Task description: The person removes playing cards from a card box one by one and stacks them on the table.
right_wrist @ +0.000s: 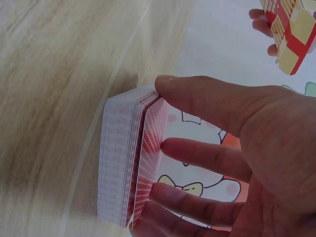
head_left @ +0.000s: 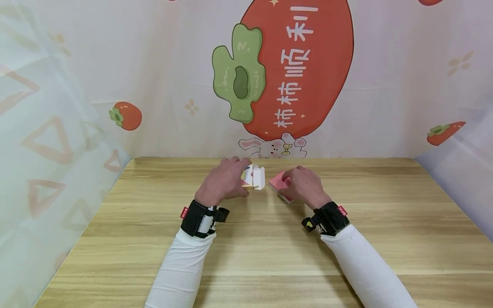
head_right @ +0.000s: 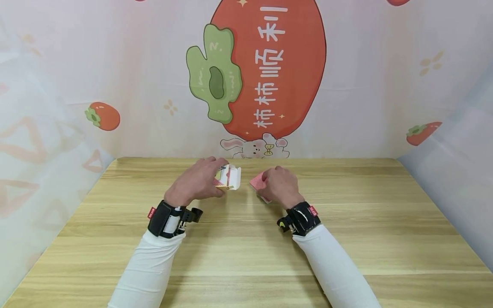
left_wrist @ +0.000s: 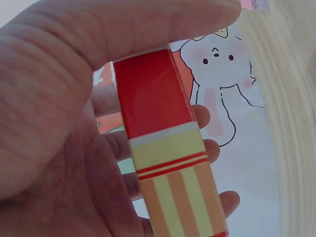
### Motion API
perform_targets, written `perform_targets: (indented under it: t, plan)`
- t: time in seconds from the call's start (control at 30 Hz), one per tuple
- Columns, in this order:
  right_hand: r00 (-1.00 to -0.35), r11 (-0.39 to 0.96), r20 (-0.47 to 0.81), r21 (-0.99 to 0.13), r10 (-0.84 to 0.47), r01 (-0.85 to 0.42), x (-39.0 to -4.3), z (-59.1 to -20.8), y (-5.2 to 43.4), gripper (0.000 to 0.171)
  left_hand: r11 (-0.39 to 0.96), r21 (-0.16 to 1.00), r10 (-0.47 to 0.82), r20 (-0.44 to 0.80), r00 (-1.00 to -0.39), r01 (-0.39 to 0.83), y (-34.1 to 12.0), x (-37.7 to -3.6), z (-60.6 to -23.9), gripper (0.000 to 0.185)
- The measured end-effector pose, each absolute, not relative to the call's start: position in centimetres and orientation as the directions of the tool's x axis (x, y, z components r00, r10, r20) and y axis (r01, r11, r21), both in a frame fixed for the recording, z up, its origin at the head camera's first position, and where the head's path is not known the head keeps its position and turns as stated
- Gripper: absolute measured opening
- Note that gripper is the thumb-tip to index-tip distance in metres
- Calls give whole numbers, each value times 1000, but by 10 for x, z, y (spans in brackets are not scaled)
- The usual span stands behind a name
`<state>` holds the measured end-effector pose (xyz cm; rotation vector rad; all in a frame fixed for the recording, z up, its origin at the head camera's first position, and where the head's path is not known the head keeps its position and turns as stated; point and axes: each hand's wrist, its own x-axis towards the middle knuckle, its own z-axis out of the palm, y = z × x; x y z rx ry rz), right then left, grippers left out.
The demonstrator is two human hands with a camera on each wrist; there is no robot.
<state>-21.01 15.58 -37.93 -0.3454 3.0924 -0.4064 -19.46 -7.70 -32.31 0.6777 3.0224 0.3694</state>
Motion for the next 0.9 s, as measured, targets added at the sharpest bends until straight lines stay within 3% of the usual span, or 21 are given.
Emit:
perform_targets:
  t: [0.63, 0.9]
  plan:
    - [-975, 936, 20, -276, -223, -220, -210, -379, 155, 45, 878, 245, 421, 12, -907, 411, -76, -195, -323, 75]
    - [-986, 927, -8, -342, -165, -152, -210, -374, 158, 51, 878, 244, 421, 14, -907, 411, -76, -195, -325, 76]
